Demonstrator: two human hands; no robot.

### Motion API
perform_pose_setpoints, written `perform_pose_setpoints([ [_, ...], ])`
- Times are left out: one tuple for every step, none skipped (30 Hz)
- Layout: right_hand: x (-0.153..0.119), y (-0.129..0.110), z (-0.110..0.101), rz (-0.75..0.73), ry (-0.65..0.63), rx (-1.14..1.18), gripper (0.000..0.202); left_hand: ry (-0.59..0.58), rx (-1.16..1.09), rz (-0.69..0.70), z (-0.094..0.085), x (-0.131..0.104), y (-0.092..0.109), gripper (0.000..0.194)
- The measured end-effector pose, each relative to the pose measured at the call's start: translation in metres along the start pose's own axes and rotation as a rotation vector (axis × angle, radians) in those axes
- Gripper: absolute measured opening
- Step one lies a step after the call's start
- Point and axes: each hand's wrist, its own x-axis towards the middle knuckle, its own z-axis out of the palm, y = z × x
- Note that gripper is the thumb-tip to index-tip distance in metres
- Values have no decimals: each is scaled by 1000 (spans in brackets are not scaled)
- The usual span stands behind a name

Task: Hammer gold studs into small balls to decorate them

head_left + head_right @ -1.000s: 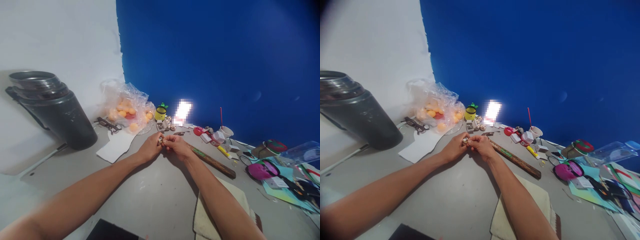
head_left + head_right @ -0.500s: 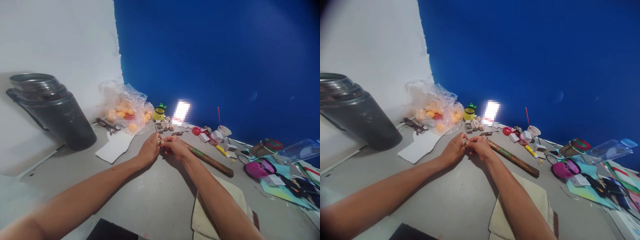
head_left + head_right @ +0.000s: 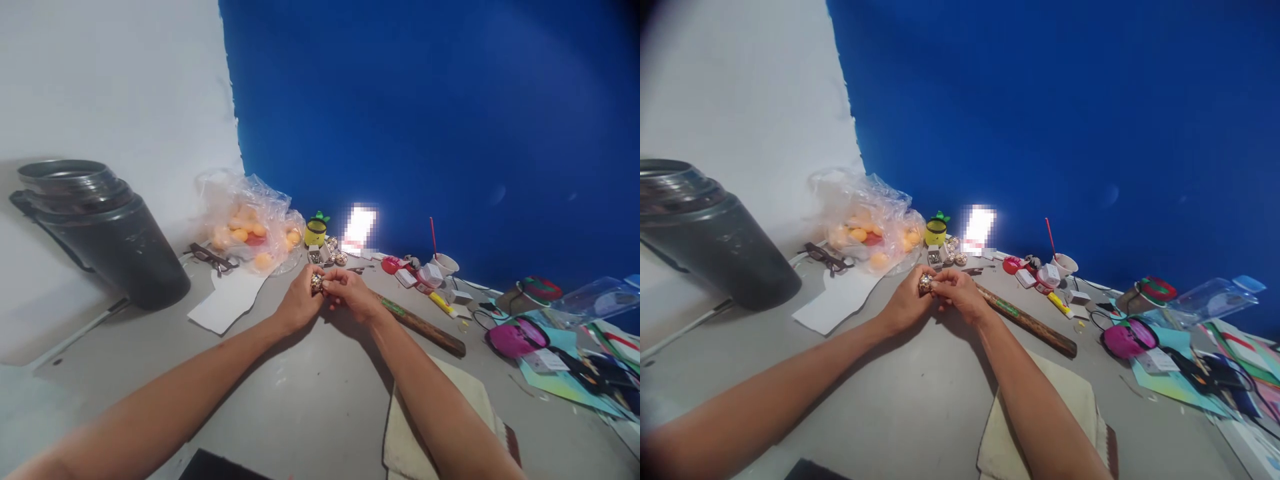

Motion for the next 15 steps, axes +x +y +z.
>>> perform_pose_setpoints([
  [0, 0, -1, -8, -6, 7, 44, 3, -24, 0, 0, 0, 0, 31],
  [1, 1, -3, -11, -9, 8, 45, 7, -45, 1, 0, 0, -1, 35],
  [1, 2, -3, -13, -8, 3, 45, 10, -60, 6, 0, 0, -2, 38],
  [2, 2, -3, -13, -4, -9, 45, 11, -71, 15, 0, -1, -2, 42],
  [2, 3, -3, -11, 2, -26, 45, 10, -78, 30, 0, -1, -3, 45],
  [2, 4, -3, -9, 10, -48, 45, 4, -81, 46, 0, -1, -3, 48],
  [2, 4, -2, -9, 17, -71, 45, -2, -85, 58, 0, -2, -3, 50],
  [2, 5, -2, -11, 24, -94, 45, -7, -91, 63, 0, -2, -3, 52],
  [2, 5, -2, -17, 30, -112, 45, -13, -101, 60, 0, -2, -4, 53],
  [3, 5, -2, -25, 34, -122, 45, -21, -120, 49, 0, -2, -4, 53],
  [3, 4, -2, -36, 37, -122, 45, -31, -148, 35, 0, -1, -4, 54],
  [3, 4, -3, -43, 38, -109, 45, -39, -181, 22, 0, 0, -4, 54],
  [4, 4, -5, -47, 38, -85, 45, -44, -211, 17, 0, 1, -4, 54],
  [5, 4, -7, -49, 42, -53, 45, -42, -233, 18, 0, 3, -5, 54],
  [6, 4, -9, -50, 53, -17, 46, -33, -245, 25, -1, 4, -6, 53],
])
